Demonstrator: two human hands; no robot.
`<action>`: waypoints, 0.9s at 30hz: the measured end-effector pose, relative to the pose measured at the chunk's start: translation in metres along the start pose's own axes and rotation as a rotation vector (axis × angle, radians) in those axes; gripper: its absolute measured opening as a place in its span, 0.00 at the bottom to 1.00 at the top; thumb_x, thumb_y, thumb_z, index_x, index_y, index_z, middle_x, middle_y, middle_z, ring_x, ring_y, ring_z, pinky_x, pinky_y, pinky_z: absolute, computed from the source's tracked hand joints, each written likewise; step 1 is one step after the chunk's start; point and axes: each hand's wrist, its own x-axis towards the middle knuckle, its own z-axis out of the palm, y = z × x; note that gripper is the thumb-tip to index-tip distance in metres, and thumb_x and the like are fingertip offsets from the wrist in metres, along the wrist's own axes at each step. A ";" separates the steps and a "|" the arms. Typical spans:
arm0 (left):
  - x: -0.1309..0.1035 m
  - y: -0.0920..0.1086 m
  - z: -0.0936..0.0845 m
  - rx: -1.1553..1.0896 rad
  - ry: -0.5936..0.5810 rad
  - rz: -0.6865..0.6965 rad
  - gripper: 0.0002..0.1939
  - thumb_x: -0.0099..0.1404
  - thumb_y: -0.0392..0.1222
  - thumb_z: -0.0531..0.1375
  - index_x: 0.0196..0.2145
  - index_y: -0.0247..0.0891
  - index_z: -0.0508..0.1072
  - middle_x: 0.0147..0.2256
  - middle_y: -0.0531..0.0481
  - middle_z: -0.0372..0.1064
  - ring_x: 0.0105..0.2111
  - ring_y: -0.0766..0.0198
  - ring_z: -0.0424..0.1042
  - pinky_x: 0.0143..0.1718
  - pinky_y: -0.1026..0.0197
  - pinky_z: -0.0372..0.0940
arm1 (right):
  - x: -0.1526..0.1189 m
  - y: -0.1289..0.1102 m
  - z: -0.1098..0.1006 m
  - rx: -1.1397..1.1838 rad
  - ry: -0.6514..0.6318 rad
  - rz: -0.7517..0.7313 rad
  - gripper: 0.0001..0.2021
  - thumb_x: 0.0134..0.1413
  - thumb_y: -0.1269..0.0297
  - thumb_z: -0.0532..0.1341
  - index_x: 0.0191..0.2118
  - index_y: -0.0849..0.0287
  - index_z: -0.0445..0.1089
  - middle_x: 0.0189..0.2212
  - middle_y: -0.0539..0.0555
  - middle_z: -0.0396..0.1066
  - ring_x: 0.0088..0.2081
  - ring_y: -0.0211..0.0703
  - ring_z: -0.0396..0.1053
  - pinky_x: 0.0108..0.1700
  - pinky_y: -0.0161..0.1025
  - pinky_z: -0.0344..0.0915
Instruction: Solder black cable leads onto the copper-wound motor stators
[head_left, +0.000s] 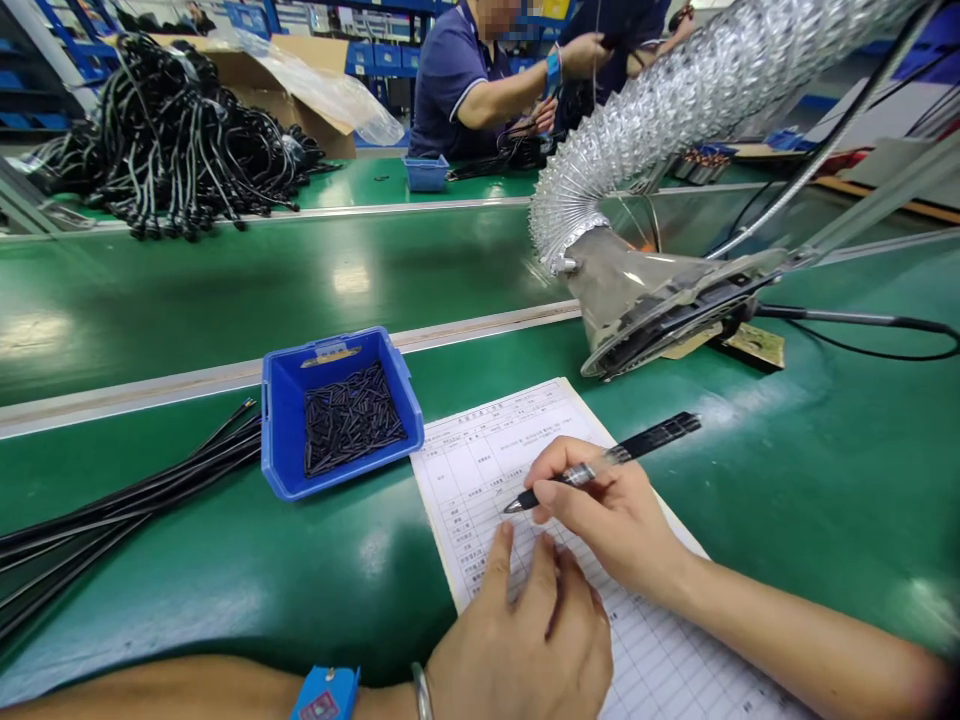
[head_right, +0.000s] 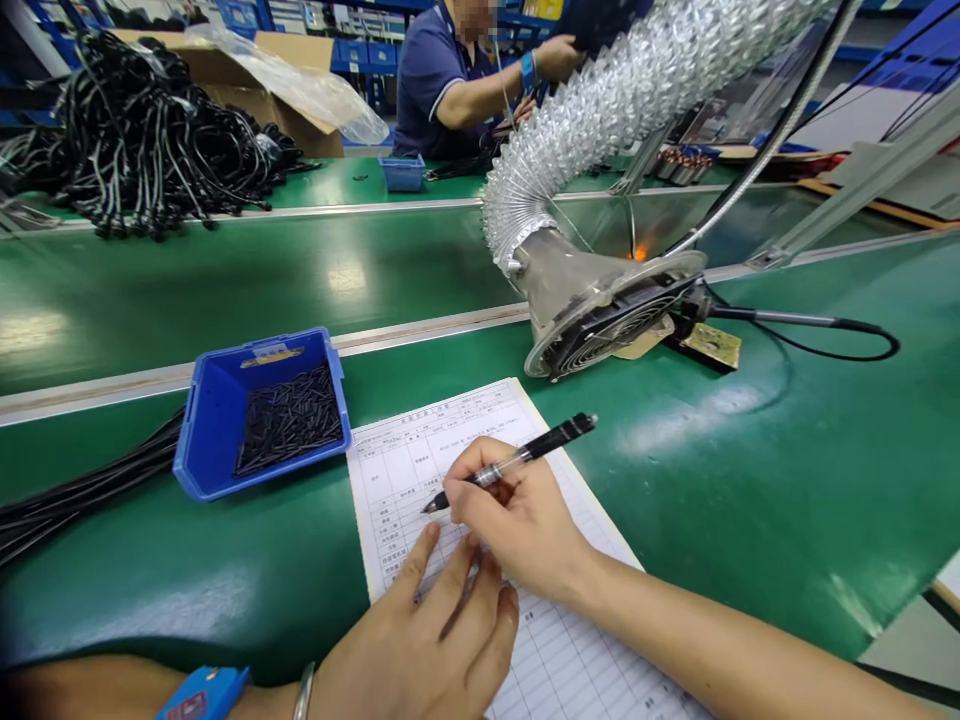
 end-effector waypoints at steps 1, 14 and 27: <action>0.000 0.000 0.000 -0.005 -0.003 0.004 0.29 0.71 0.57 0.46 0.54 0.31 0.69 0.50 0.39 0.71 0.50 0.45 0.68 0.51 0.41 0.61 | 0.001 0.000 0.002 -0.041 0.013 -0.008 0.03 0.45 0.66 0.60 0.26 0.59 0.68 0.17 0.48 0.65 0.18 0.35 0.60 0.19 0.31 0.56; 0.003 -0.005 -0.005 -0.108 -0.059 0.026 0.30 0.69 0.57 0.49 0.55 0.28 0.68 0.52 0.39 0.70 0.51 0.43 0.67 0.50 0.39 0.63 | 0.001 0.011 0.001 -0.179 -0.001 -0.261 0.03 0.40 0.73 0.55 0.23 0.59 0.64 0.17 0.46 0.61 0.18 0.32 0.55 0.19 0.30 0.54; 0.002 -0.003 -0.004 -0.079 -0.041 0.021 0.31 0.68 0.58 0.49 0.56 0.29 0.67 0.53 0.38 0.69 0.52 0.43 0.67 0.51 0.41 0.62 | 0.000 0.010 0.000 -0.212 0.044 -0.277 0.03 0.41 0.72 0.56 0.23 0.58 0.65 0.17 0.46 0.62 0.18 0.33 0.56 0.18 0.31 0.55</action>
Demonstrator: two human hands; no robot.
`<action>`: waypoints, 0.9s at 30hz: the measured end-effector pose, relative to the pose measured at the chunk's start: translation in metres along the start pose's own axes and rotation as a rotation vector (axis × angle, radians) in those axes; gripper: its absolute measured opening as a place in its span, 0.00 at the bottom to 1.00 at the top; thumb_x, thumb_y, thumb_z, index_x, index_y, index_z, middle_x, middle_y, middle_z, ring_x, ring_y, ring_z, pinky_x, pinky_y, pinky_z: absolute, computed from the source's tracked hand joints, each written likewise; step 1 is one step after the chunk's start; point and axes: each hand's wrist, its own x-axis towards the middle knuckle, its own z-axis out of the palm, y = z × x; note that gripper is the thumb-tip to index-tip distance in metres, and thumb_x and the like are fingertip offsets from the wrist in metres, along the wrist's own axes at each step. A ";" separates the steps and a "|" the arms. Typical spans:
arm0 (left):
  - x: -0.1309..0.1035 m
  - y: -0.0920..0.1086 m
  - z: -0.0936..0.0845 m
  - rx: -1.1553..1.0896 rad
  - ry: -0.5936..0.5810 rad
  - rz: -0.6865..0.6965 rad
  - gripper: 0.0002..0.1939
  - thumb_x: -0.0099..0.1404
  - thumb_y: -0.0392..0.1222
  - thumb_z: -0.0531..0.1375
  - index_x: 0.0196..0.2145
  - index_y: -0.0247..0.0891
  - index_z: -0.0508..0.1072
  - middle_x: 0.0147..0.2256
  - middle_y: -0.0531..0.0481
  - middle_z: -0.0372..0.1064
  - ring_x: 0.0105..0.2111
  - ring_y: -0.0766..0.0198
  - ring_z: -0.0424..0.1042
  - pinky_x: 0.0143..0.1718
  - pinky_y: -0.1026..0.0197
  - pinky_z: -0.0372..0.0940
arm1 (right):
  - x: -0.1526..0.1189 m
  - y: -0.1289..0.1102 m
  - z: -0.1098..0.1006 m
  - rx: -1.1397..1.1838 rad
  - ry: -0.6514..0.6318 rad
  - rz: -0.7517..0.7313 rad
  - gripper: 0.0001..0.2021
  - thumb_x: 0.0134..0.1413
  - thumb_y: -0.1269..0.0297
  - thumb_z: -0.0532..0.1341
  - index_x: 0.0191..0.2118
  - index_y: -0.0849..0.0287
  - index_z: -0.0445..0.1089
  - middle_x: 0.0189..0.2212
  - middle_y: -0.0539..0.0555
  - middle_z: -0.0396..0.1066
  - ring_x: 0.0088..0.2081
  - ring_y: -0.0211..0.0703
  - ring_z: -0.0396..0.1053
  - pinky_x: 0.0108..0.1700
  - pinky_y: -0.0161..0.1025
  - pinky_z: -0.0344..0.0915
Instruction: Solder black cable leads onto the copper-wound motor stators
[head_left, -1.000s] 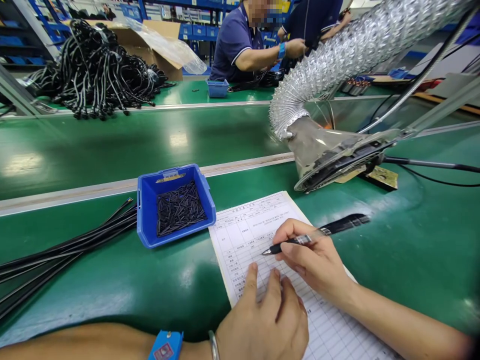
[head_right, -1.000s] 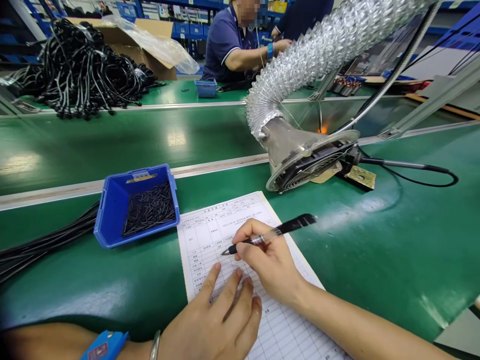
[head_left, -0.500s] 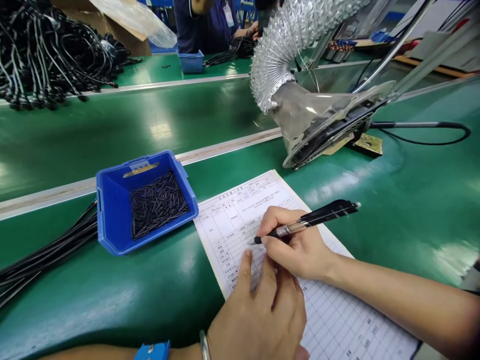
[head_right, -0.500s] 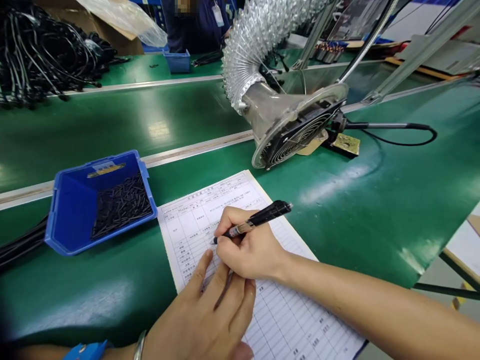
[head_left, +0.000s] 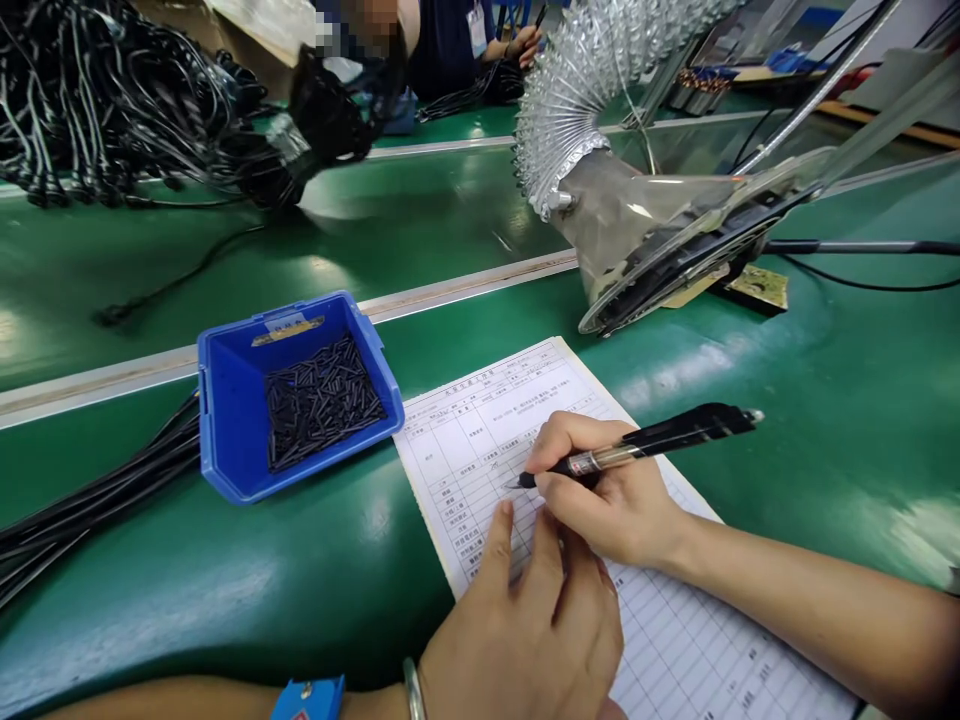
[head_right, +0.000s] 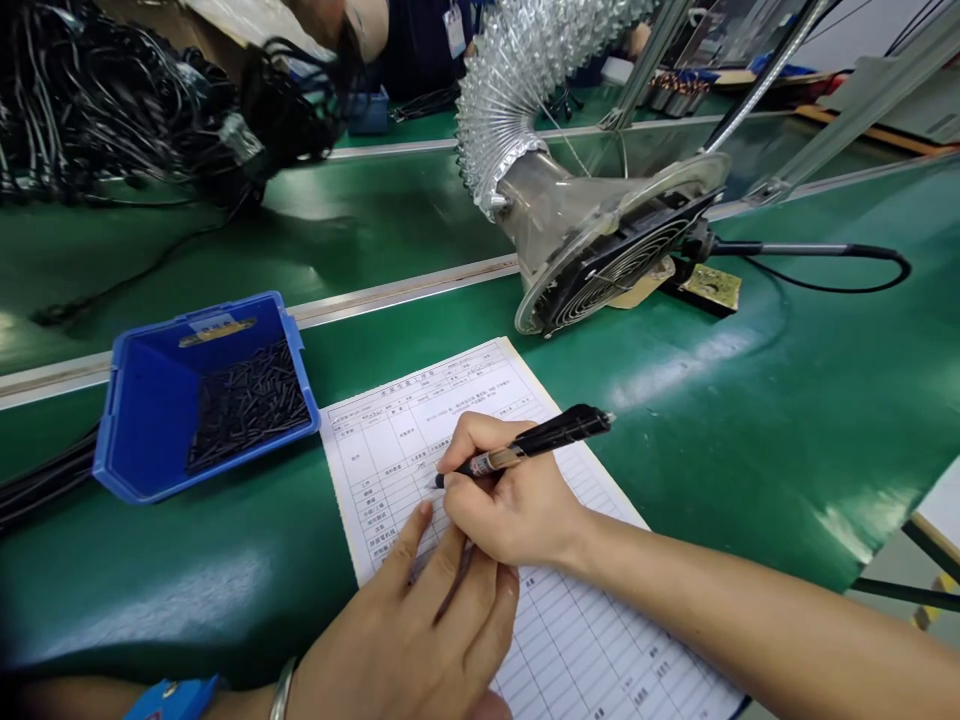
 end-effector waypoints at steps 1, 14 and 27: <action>-0.001 0.000 0.001 0.008 0.007 -0.003 0.32 0.68 0.58 0.49 0.57 0.28 0.66 0.53 0.38 0.69 0.52 0.43 0.67 0.52 0.42 0.61 | 0.000 0.000 0.000 -0.002 0.004 0.000 0.03 0.42 0.72 0.56 0.23 0.58 0.65 0.17 0.46 0.62 0.17 0.33 0.56 0.18 0.31 0.55; -0.003 0.004 0.007 0.089 0.074 -0.018 0.31 0.70 0.58 0.47 0.56 0.28 0.67 0.51 0.38 0.70 0.50 0.45 0.69 0.51 0.46 0.60 | 0.000 -0.005 -0.002 0.059 0.051 0.019 0.02 0.46 0.69 0.59 0.25 0.58 0.68 0.17 0.47 0.64 0.18 0.35 0.58 0.19 0.31 0.57; 0.001 -0.001 0.001 -0.003 0.025 -0.011 0.32 0.65 0.61 0.53 0.53 0.30 0.69 0.50 0.41 0.71 0.51 0.44 0.67 0.50 0.39 0.63 | 0.003 0.003 0.004 0.029 0.001 0.043 0.03 0.40 0.72 0.55 0.23 0.59 0.63 0.17 0.45 0.59 0.18 0.31 0.54 0.19 0.29 0.53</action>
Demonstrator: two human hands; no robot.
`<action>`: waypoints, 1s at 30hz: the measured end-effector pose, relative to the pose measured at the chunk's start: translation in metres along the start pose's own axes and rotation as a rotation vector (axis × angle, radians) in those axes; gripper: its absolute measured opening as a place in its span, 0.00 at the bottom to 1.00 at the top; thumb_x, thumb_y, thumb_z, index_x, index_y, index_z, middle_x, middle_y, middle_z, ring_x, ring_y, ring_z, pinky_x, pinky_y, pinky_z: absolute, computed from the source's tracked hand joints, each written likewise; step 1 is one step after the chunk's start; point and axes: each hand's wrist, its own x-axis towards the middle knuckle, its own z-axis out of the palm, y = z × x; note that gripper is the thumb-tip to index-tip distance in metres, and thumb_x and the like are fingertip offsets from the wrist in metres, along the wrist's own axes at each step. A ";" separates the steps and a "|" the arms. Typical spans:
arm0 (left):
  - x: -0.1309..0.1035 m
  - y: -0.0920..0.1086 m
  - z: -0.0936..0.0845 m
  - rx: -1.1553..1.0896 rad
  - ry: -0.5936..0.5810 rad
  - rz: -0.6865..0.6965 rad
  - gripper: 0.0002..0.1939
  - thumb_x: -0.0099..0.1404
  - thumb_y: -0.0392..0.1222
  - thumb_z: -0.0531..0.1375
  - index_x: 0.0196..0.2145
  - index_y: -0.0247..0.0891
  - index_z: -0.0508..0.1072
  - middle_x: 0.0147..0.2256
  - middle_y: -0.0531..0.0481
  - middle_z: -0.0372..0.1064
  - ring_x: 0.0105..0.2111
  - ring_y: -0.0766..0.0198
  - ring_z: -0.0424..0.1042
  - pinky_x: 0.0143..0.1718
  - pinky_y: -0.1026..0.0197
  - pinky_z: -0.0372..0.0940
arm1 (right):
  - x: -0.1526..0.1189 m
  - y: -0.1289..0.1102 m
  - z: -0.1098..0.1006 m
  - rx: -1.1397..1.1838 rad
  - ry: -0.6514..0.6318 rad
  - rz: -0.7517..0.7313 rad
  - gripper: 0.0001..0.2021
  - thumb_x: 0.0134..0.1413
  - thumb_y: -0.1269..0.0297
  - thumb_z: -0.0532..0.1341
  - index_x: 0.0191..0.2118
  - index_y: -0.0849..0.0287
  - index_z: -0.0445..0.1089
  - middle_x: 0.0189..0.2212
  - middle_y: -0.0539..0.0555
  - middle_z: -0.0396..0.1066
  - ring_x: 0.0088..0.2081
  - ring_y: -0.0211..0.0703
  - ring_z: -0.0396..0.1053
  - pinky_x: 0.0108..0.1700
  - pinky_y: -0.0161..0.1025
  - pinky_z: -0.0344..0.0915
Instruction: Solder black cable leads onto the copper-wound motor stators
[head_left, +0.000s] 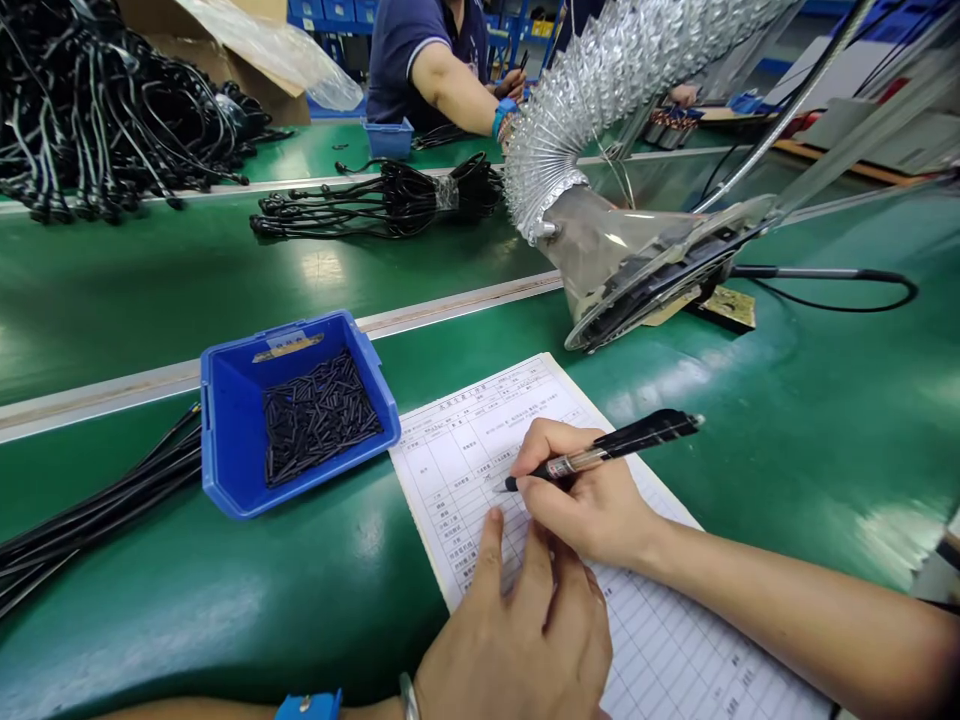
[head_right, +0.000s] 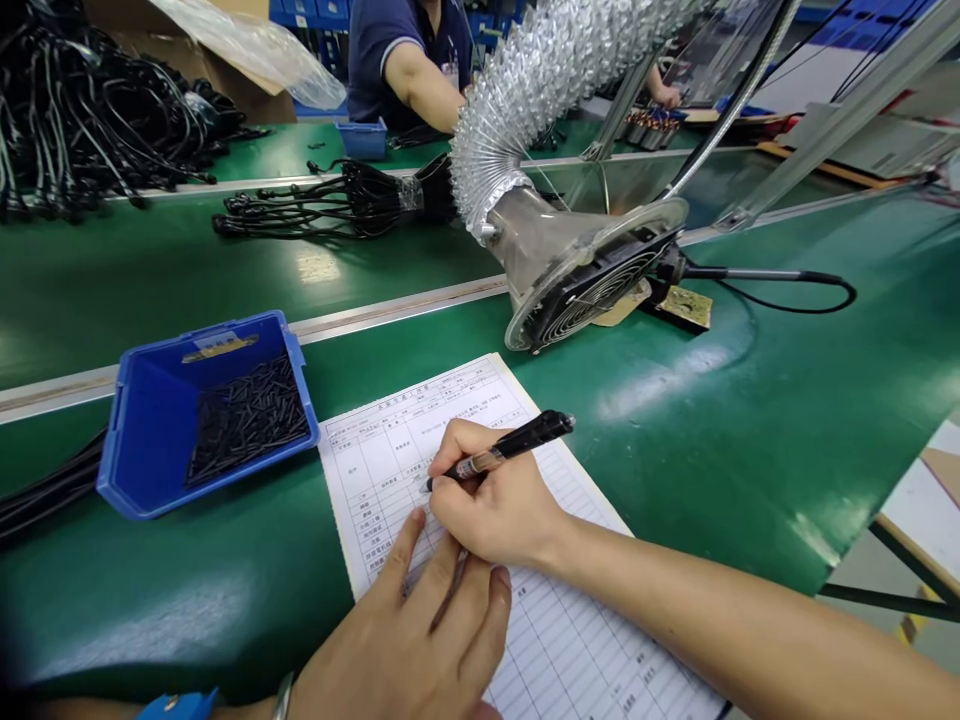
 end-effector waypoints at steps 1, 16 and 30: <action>0.000 0.000 0.000 -0.003 0.003 0.000 0.32 0.65 0.61 0.53 0.54 0.30 0.69 0.50 0.41 0.71 0.51 0.44 0.67 0.49 0.39 0.63 | 0.000 0.000 0.000 0.000 -0.003 -0.003 0.03 0.41 0.72 0.55 0.23 0.60 0.63 0.17 0.45 0.59 0.18 0.31 0.54 0.19 0.29 0.53; 0.001 -0.001 0.000 -0.018 0.005 0.003 0.30 0.67 0.59 0.52 0.54 0.31 0.69 0.50 0.43 0.72 0.50 0.44 0.68 0.49 0.40 0.64 | 0.001 -0.003 0.000 -0.032 -0.008 -0.069 0.03 0.40 0.73 0.53 0.22 0.61 0.63 0.16 0.45 0.59 0.18 0.30 0.53 0.19 0.28 0.52; 0.003 -0.002 -0.002 -0.005 -0.007 0.012 0.30 0.67 0.59 0.51 0.53 0.31 0.69 0.51 0.43 0.72 0.49 0.45 0.69 0.49 0.40 0.64 | 0.000 -0.004 0.000 -0.002 0.016 -0.037 0.04 0.39 0.74 0.53 0.21 0.60 0.62 0.16 0.44 0.59 0.18 0.30 0.53 0.19 0.29 0.52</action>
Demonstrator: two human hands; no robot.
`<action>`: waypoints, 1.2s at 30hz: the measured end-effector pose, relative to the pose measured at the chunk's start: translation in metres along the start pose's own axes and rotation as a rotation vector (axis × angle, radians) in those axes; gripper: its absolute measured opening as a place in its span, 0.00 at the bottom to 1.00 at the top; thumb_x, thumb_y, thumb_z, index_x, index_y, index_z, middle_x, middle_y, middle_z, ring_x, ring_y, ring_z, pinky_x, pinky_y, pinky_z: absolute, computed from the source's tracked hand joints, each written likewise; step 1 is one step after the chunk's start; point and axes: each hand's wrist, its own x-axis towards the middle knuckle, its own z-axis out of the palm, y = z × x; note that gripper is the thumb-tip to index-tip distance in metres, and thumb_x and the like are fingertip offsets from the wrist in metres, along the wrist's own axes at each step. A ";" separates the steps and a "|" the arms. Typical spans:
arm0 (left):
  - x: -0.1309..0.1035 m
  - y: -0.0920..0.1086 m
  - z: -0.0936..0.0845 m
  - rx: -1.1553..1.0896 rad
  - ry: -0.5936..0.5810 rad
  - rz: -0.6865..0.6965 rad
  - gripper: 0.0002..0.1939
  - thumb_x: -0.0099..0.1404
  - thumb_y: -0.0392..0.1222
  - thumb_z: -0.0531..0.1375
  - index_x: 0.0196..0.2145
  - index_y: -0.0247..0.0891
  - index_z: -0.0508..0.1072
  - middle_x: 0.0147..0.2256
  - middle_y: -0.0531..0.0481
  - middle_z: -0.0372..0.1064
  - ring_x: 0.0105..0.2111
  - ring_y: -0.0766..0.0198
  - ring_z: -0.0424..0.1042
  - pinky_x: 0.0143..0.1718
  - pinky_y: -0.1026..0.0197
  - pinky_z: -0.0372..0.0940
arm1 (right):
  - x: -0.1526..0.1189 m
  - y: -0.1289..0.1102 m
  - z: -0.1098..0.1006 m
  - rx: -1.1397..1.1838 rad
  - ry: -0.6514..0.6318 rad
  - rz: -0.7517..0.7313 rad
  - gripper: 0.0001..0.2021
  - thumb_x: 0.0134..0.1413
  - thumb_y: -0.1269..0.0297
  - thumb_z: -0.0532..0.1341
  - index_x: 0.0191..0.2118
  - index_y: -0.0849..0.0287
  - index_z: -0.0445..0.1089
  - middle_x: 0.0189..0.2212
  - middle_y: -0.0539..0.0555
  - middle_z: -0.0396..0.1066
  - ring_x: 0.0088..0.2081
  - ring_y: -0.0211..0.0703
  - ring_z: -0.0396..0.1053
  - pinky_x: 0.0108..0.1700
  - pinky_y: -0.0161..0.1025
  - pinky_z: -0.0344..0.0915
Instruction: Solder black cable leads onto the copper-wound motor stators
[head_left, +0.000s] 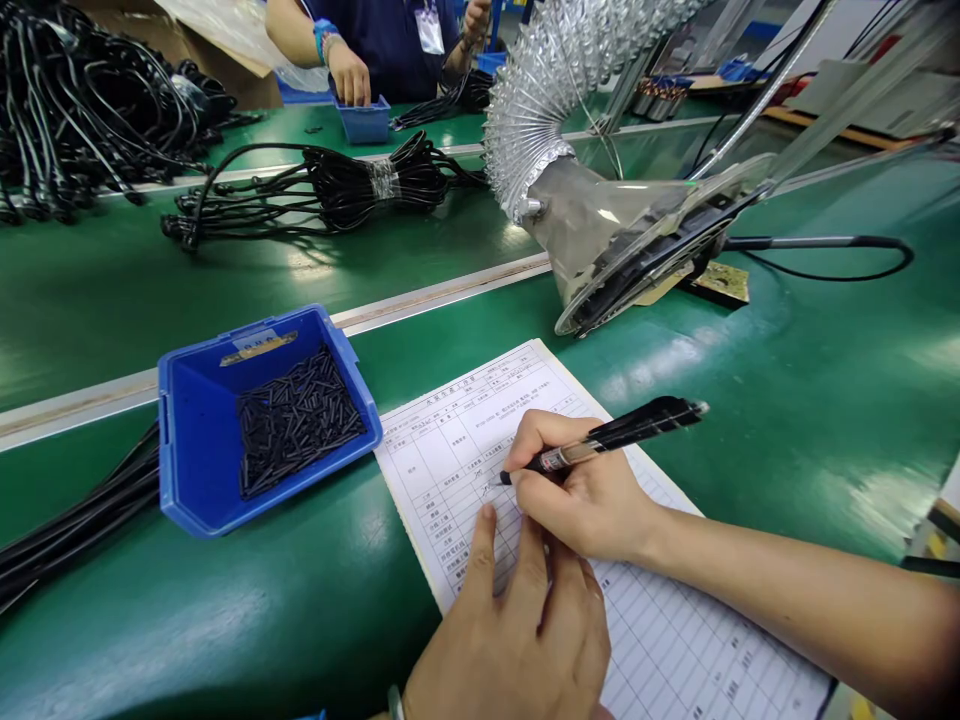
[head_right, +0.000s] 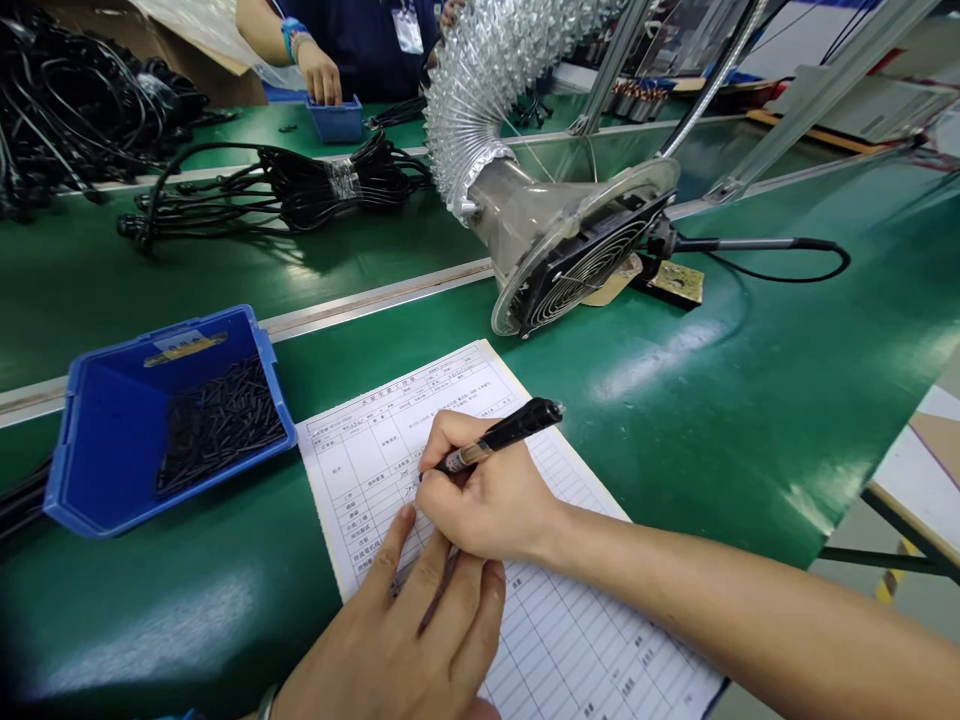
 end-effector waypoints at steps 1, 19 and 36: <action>0.000 0.000 0.000 0.000 0.000 0.004 0.30 0.67 0.59 0.51 0.53 0.31 0.69 0.51 0.42 0.72 0.49 0.45 0.69 0.48 0.40 0.63 | 0.000 0.000 0.000 0.007 -0.004 0.005 0.04 0.39 0.74 0.53 0.21 0.60 0.62 0.16 0.44 0.59 0.18 0.30 0.54 0.19 0.29 0.52; 0.038 -0.002 0.014 -0.011 0.115 0.068 0.18 0.69 0.50 0.51 0.44 0.35 0.73 0.40 0.46 0.72 0.45 0.47 0.70 0.48 0.39 0.63 | 0.001 0.015 -0.034 -0.007 0.081 0.069 0.04 0.43 0.71 0.56 0.24 0.60 0.67 0.18 0.46 0.64 0.19 0.32 0.57 0.20 0.30 0.56; 0.035 -0.004 0.029 0.037 0.079 0.114 0.23 0.69 0.51 0.49 0.51 0.35 0.71 0.45 0.39 0.70 0.45 0.44 0.68 0.51 0.35 0.60 | 0.004 0.014 -0.032 -0.056 0.038 -0.025 0.04 0.40 0.73 0.54 0.22 0.61 0.66 0.16 0.45 0.60 0.18 0.31 0.54 0.19 0.29 0.53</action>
